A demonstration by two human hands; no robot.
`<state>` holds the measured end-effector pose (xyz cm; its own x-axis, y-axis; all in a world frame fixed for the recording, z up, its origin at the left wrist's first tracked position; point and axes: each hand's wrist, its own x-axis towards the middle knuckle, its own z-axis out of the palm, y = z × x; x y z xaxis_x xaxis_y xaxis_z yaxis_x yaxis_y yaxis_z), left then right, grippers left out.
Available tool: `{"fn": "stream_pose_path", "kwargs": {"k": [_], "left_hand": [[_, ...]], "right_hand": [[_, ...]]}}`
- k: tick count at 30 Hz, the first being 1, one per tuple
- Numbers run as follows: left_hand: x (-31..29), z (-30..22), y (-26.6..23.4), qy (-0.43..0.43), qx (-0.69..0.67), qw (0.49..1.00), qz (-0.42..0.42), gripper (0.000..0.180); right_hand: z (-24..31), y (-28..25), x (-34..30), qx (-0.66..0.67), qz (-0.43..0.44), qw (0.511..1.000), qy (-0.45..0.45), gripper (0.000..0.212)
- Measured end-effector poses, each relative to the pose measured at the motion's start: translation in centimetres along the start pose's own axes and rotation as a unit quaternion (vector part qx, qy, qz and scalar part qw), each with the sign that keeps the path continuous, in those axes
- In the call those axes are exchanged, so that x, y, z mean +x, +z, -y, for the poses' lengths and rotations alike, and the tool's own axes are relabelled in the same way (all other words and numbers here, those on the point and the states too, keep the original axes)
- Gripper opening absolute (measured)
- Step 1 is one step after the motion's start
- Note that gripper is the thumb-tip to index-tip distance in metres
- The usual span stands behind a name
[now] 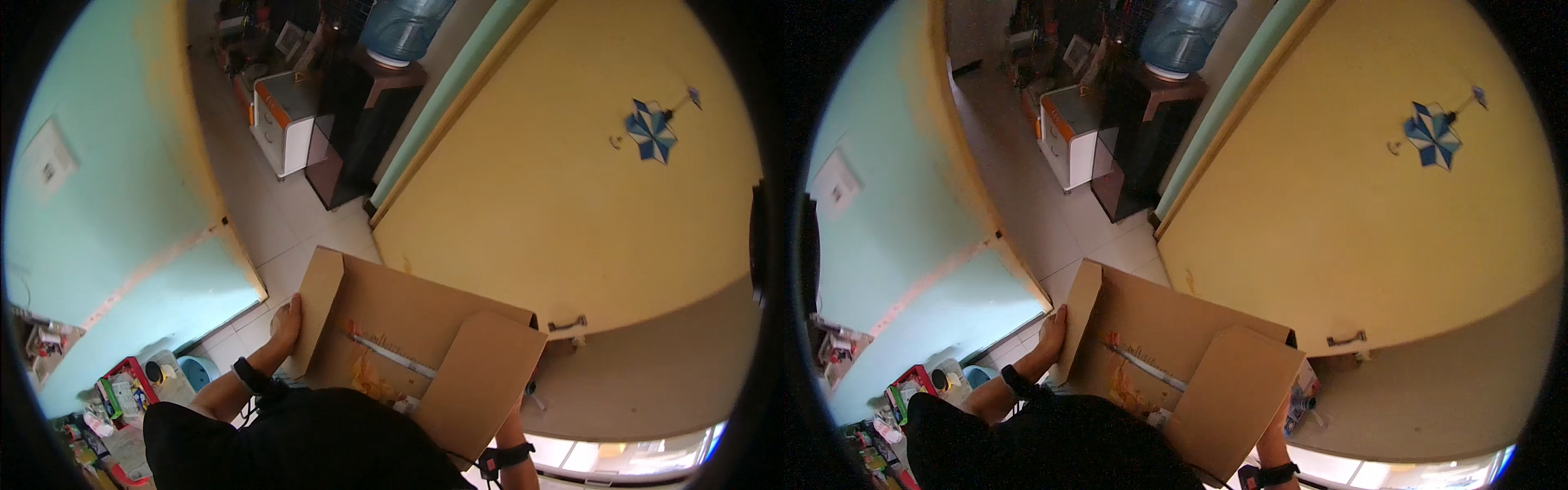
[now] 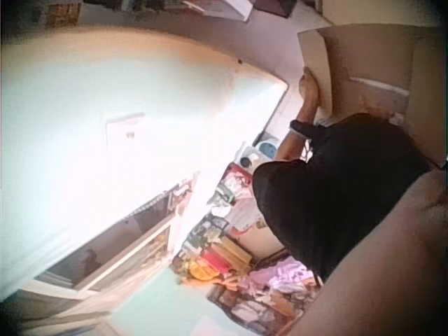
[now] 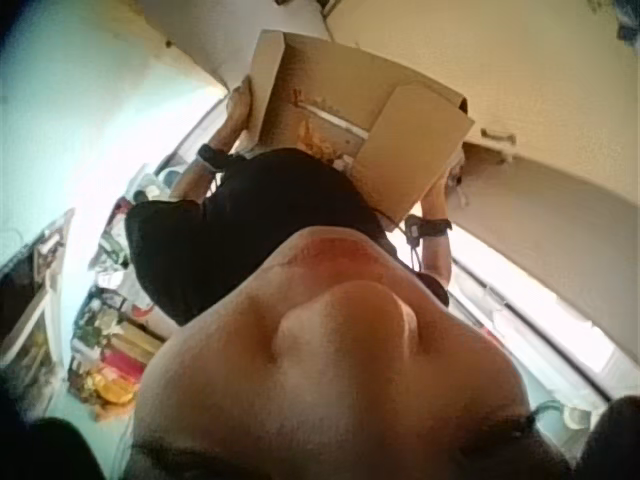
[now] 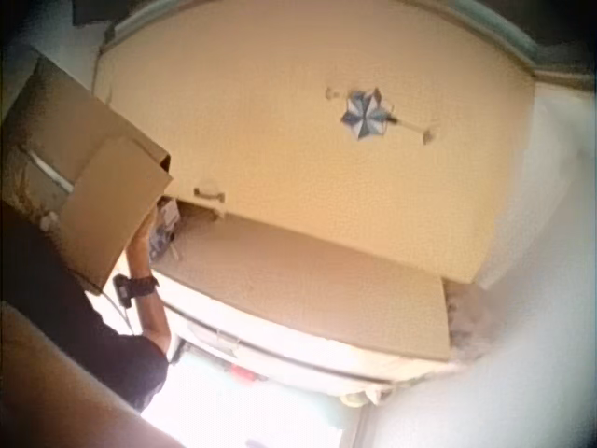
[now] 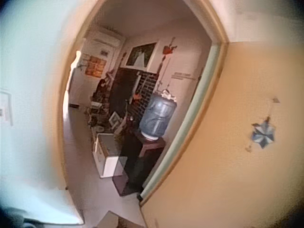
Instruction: The person closes a cardboard box, walks across a room, and kemudian sits on the floor to organize notebooks, papers, and small containers onto a shelf.
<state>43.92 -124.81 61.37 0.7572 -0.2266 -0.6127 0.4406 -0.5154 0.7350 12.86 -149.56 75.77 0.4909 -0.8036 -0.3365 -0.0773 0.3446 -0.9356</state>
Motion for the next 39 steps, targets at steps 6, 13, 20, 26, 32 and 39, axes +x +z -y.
{"fn": "stream_pose_path", "kwargs": {"k": [6,13,20,26,32,39], "left_hand": [[9.5,-5.5,2.6,-0.011,-0.101,0.991,-0.09,0.062],[17.5,-10.1,0.4,-0.044,-0.298,0.937,-0.177,0.058],[19.6,-10.3,-5.6,-0.02,-0.393,0.875,-0.283,0.053],[26.5,-7.8,-14.2,-0.039,-0.473,0.807,-0.352,0.057],[33.5,-16.6,-22.4,-0.022,-0.476,0.792,-0.381,0.053],[45.2,-21.4,-35.3,-0.003,-0.532,0.756,-0.381,0.05]], "right_hand": [[6.6,7.0,16.6,-0.025,0.074,0.997,0.004,0.046],[11.9,23.9,36.9,-0.041,0.277,0.958,0.057,0.047],[12.1,42.3,43.5,-0.176,0.363,0.909,0.101,0.049],[8.5,57.5,44.4,-0.122,0.453,0.868,0.161,0.041],[12.5,73.5,47.1,-0.124,0.468,0.849,0.211,0.027],[10.0,93.4,55.9,-0.194,0.564,0.79,0.145,0.044]]}}
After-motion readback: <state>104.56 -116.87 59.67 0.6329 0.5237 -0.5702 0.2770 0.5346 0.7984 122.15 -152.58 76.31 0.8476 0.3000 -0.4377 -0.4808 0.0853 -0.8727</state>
